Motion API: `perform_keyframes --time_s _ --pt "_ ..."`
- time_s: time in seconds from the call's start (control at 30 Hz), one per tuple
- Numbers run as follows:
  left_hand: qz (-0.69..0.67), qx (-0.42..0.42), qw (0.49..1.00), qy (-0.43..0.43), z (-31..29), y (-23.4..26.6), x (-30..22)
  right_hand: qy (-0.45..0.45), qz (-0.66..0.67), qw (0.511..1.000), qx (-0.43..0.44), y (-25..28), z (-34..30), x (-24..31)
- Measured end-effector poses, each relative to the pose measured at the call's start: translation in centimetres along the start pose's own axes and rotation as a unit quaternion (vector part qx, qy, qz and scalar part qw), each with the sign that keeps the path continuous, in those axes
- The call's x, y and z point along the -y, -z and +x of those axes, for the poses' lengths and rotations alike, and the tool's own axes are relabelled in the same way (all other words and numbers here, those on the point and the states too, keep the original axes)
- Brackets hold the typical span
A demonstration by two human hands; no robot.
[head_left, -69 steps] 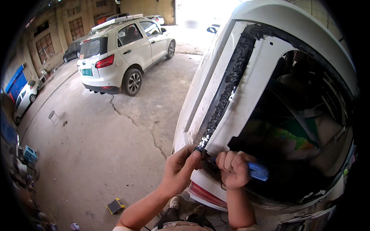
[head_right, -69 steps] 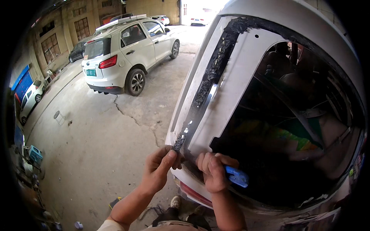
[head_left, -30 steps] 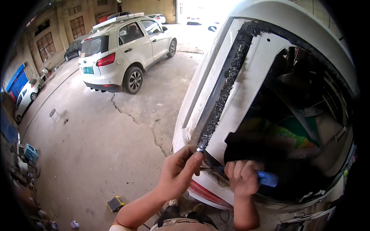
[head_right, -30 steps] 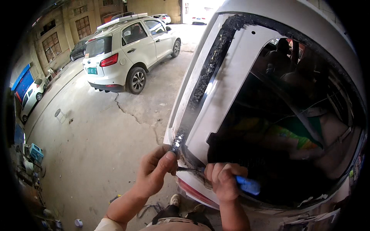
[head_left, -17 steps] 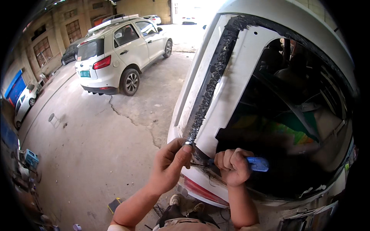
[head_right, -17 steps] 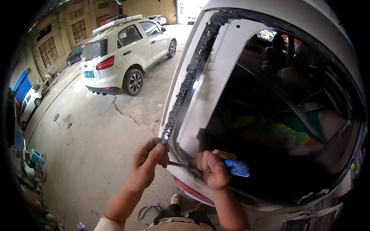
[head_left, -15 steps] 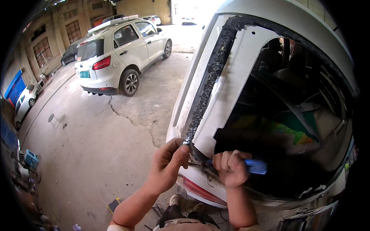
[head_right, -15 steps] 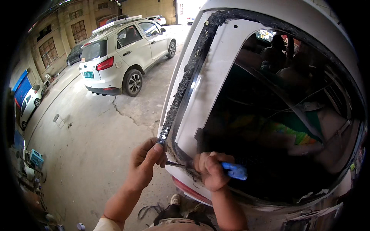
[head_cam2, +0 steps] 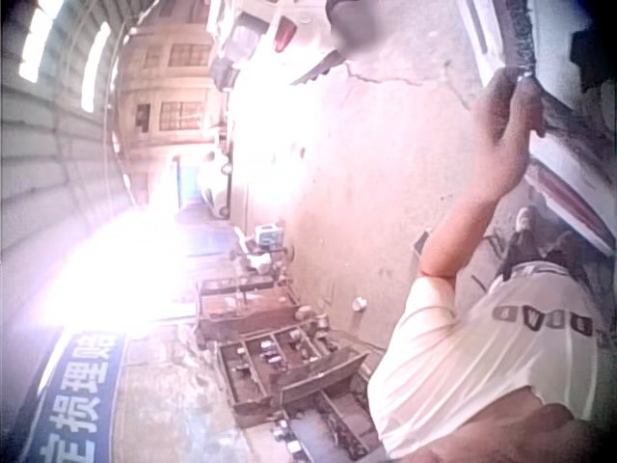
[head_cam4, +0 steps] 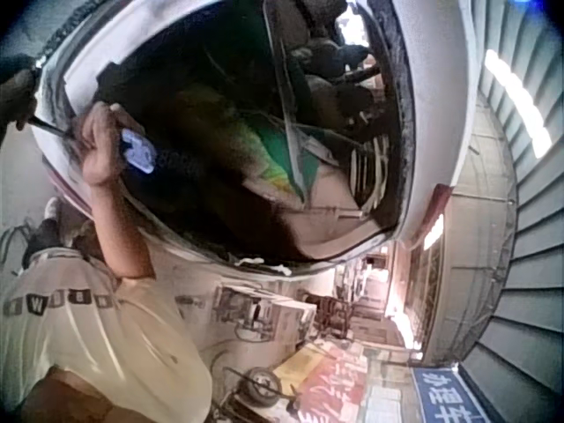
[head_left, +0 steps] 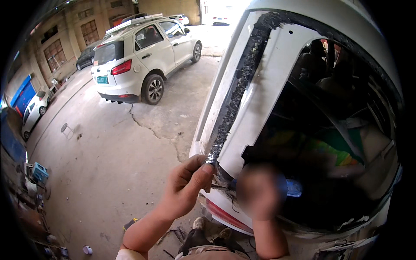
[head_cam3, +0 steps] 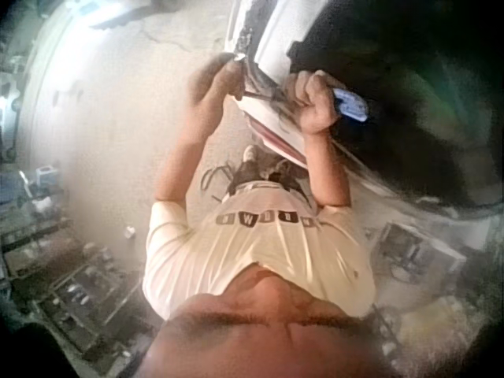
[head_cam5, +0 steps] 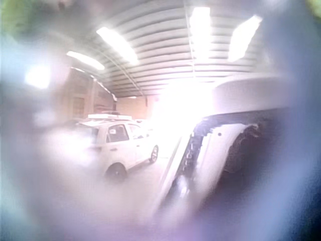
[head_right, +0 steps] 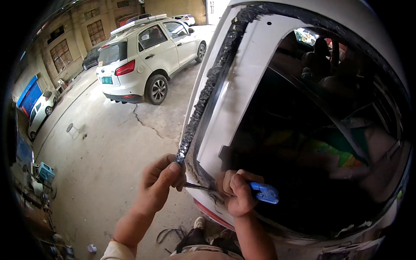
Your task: The person scrapes old black sealant from the rear window frame of a white car using a blue utility knife. They work along the vertical and horizontal edges of the frame, removing the material in strips. The person briefly walks to a workbench to retrieve a yellow tool before returning to continue scraping the sealant.
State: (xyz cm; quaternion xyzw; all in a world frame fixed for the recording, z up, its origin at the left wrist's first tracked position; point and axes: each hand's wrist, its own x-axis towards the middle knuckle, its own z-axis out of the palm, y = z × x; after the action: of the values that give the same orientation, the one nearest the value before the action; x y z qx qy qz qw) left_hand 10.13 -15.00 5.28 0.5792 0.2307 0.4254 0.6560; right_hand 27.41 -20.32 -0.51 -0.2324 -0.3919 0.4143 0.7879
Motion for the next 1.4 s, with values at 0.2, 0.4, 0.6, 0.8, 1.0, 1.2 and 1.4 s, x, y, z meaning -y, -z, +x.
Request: perform_keyframes --time_s 0.2,0.4,0.6,0.8,1.0,1.2,1.4 --pt "0.034 -0.031 0.999 0.007 -0.2 -0.3 -0.6 0.029 0.022 0.999 0.037 0.6 -0.8 0.0" --pt "0.041 -0.017 0.999 0.023 0.2 0.3 -0.8 0.052 -0.093 0.994 0.034 -0.5 -0.4 0.7" --pt "-0.006 0.040 0.998 0.040 1.0 2.2 -0.5 0.055 -0.024 0.998 -0.006 0.7 -0.8 -0.9" --pt "-0.010 0.088 0.994 0.071 2.0 3.6 -0.9 0.043 -0.013 0.999 -0.023 0.1 -2.1 0.4" --pt "-0.032 0.136 0.987 0.078 2.6 4.1 -1.1 0.020 0.081 0.990 -0.118 0.2 -1.1 -0.2" --pt "-0.032 0.120 0.991 0.055 2.2 4.0 -1.0 0.009 0.155 0.978 -0.143 0.0 -1.7 0.3" --pt "-0.003 0.023 0.999 0.034 1.9 5.1 -5.2 0.118 0.003 0.993 -0.014 3.5 -6.5 7.6"
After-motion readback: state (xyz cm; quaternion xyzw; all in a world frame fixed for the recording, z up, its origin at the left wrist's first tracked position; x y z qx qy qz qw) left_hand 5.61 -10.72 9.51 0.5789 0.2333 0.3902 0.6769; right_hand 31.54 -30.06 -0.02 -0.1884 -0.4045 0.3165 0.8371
